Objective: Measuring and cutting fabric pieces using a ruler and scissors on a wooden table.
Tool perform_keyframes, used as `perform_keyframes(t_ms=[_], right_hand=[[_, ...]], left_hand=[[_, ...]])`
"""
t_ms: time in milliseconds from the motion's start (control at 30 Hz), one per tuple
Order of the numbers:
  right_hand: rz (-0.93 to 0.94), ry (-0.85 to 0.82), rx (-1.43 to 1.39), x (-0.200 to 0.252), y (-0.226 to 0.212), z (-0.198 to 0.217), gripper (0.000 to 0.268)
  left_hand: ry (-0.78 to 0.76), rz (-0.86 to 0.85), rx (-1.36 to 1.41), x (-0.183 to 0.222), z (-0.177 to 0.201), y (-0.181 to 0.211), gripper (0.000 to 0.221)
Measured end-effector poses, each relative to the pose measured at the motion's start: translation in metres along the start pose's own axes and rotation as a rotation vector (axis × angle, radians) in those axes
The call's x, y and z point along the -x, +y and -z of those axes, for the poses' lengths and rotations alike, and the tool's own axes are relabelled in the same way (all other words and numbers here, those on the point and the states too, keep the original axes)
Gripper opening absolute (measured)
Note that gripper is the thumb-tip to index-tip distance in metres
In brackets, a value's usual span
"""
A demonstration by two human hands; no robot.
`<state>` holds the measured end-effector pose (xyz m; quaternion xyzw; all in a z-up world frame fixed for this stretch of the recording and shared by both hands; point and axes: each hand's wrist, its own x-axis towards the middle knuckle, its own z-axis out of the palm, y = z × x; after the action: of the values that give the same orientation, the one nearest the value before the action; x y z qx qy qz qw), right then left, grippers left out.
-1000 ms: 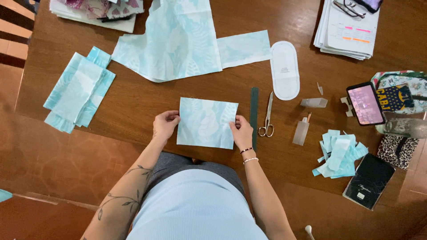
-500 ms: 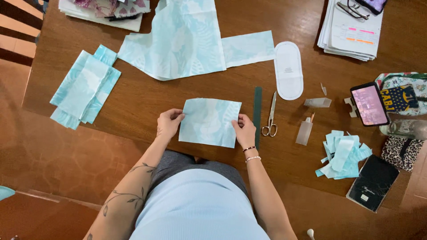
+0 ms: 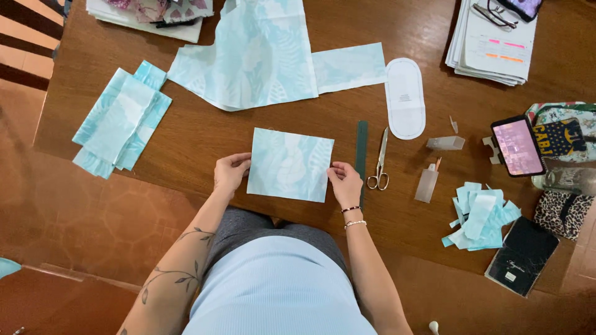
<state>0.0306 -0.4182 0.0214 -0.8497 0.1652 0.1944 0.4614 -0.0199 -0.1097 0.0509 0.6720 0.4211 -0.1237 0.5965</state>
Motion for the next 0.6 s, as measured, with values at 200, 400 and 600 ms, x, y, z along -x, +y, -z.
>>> perform_keyframes(t_ms=[200, 400, 600], right_hand=[[-0.035, -0.042, 0.040, -0.008, 0.010, -0.010, 0.044], [-0.034, -0.069, 0.104, -0.005, 0.012, -0.020, 0.031], [-0.022, -0.182, -0.255, -0.014, 0.032, -0.025, 0.024]], left_hand=[[0.022, -0.006, 0.025, -0.015, -0.005, -0.020, 0.026], [0.028, -0.036, 0.004, -0.018, -0.004, -0.032, 0.025], [0.021, -0.085, -0.092, -0.030, -0.004, -0.055, 0.021]])
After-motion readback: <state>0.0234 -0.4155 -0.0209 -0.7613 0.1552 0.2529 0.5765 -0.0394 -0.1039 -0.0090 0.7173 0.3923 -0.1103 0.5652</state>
